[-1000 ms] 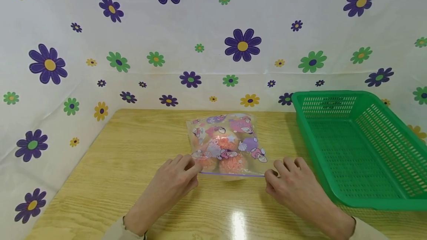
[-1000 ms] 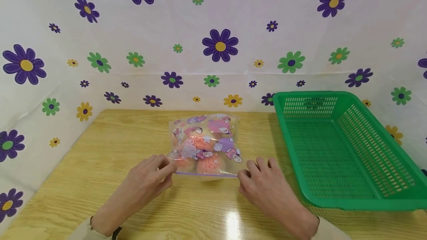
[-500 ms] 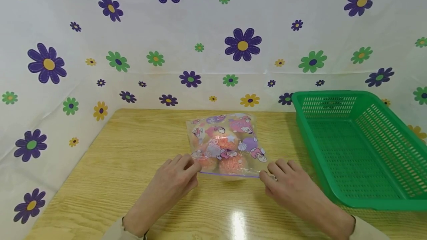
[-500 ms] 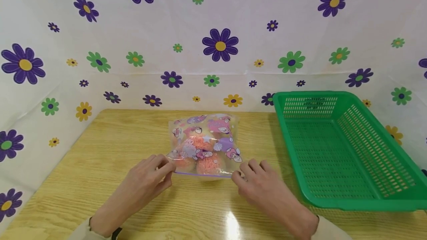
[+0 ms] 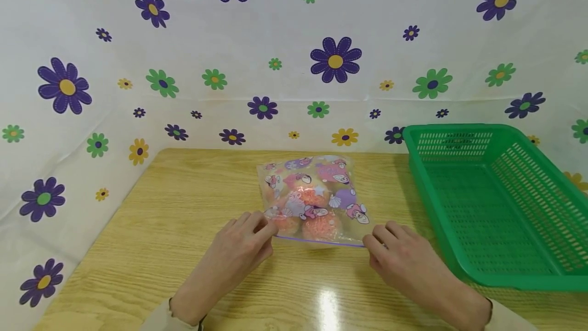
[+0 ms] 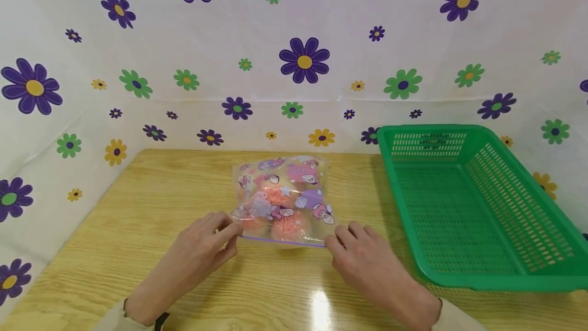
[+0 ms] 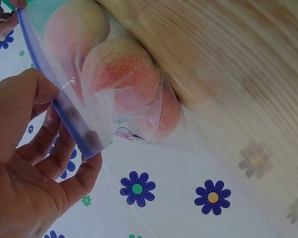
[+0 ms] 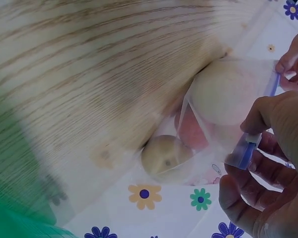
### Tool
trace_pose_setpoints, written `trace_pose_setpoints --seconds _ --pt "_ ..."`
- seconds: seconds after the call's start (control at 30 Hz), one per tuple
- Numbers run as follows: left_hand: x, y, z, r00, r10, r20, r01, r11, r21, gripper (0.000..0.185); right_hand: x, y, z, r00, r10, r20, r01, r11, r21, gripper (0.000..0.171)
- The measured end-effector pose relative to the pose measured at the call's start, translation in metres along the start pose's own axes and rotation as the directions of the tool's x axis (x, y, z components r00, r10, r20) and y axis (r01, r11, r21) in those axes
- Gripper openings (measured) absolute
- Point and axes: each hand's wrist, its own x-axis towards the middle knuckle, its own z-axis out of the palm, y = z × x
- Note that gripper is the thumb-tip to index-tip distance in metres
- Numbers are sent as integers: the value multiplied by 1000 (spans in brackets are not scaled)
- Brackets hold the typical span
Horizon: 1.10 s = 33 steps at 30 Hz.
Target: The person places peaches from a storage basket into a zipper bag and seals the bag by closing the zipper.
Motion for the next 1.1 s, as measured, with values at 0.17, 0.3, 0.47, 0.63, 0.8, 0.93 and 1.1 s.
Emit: trace_pose_setpoints --seconds 0.17,0.3,0.47,0.63,0.8,0.93,1.1 --pt "-1 -1 -1 1000 -1 14 1 1000 -12 23 0 -2 -2 999 44 27 -43 998 -35 30" --pt "-2 -1 -2 1000 -4 23 4 1000 -17 20 0 -2 -3 997 62 45 -60 997 -45 30" --pt "-2 -1 -3 1000 -3 13 3 1000 -4 25 -2 0 -2 998 57 34 -57 998 -28 20" --pt "-1 -2 -3 1000 5 12 -5 1000 -11 23 -4 3 -1 998 54 22 -53 998 -14 3" --pt "-1 -3 -3 1000 12 8 -12 1000 -28 19 -4 2 -3 996 81 33 -79 996 -34 25" --pt "-1 -3 -2 1000 13 -4 -13 1000 -23 21 -4 1 -4 995 90 38 -89 995 -42 28" --pt "-1 -4 -1 999 18 -26 -18 1000 -24 19 -4 1 -4 994 99 46 -97 994 -47 28"
